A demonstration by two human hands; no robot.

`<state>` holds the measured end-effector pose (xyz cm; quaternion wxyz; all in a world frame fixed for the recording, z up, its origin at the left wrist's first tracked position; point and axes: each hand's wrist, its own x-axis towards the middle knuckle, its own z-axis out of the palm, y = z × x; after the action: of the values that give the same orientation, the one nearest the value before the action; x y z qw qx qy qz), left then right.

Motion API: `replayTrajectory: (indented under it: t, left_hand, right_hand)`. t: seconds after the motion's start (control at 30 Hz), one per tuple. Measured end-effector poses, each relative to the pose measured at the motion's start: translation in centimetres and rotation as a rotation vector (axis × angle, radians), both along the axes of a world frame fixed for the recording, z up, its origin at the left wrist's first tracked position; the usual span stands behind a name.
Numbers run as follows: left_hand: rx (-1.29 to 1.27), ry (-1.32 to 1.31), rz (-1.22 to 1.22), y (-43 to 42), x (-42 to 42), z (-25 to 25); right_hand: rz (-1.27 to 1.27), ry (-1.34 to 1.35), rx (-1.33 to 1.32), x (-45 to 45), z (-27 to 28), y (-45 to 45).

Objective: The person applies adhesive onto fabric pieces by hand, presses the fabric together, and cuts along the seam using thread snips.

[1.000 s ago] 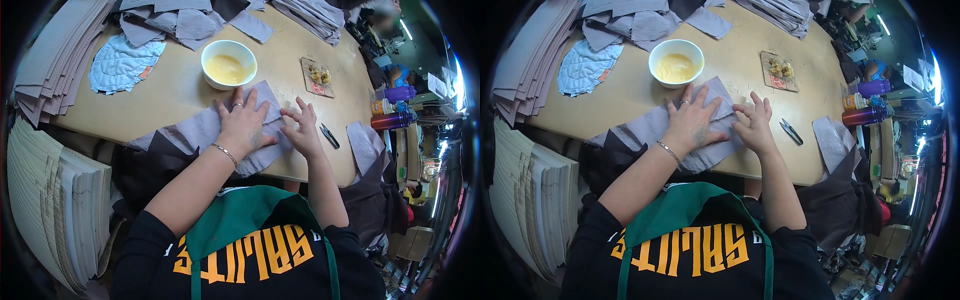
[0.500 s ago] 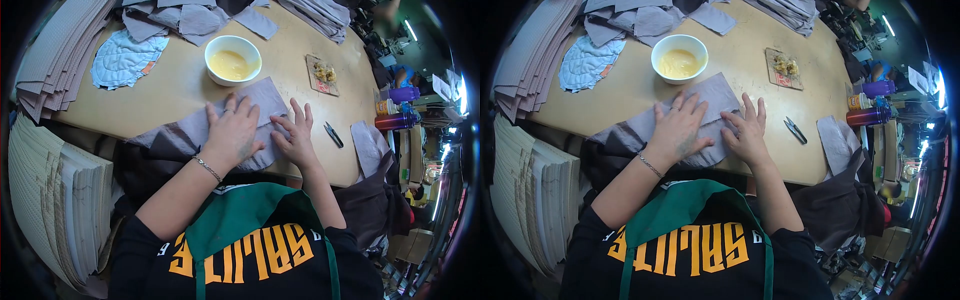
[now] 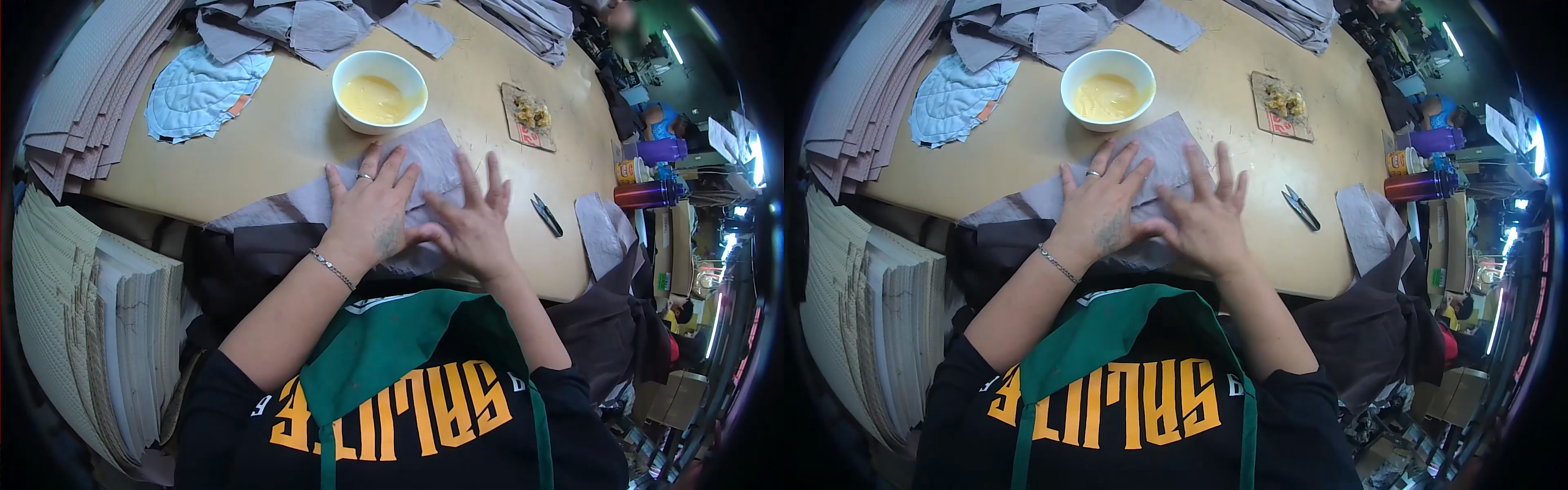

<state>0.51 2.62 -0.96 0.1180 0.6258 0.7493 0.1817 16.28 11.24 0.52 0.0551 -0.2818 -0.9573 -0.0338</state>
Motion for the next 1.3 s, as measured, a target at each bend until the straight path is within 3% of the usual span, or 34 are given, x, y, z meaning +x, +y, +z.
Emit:
replayTrajectory:
  t: [0.13, 0.5, 0.6, 0.73, 0.87, 1.07, 1.3]
  left_hand:
    - [0.016, 0.048, 0.003, 0.0, 0.0, -0.4]
    - [-0.047, 0.044, 0.017, -2.8, -0.3, 1.1]
    - [-0.029, 0.111, 0.084, -4.7, -0.8, 0.5]
    - [0.021, 0.08, 0.146, -5.1, -1.3, 0.1]
    - [0.03, 0.061, 0.162, -5.1, -1.4, 0.0]
    - [0.079, 0.042, 0.17, -5.1, -1.5, -0.4]
    - [0.102, 0.03, 0.169, -5.2, -1.6, -0.6]
  right_hand:
    - [0.056, 0.046, 0.011, -0.1, -0.3, -0.4]
    - [-0.159, -0.085, 0.089, 1.5, 1.7, 3.8]
    - [-0.193, 0.029, 0.145, 0.9, 2.6, 6.0]
    - [0.048, 0.335, -0.08, -4.8, 6.0, 7.5]
    - [0.191, 0.051, -0.174, -10.5, 6.2, 8.3]
    - [0.158, -0.274, -0.177, -14.4, 5.8, 9.2]
    - [0.19, -0.281, 0.031, -14.4, 8.9, 9.0]
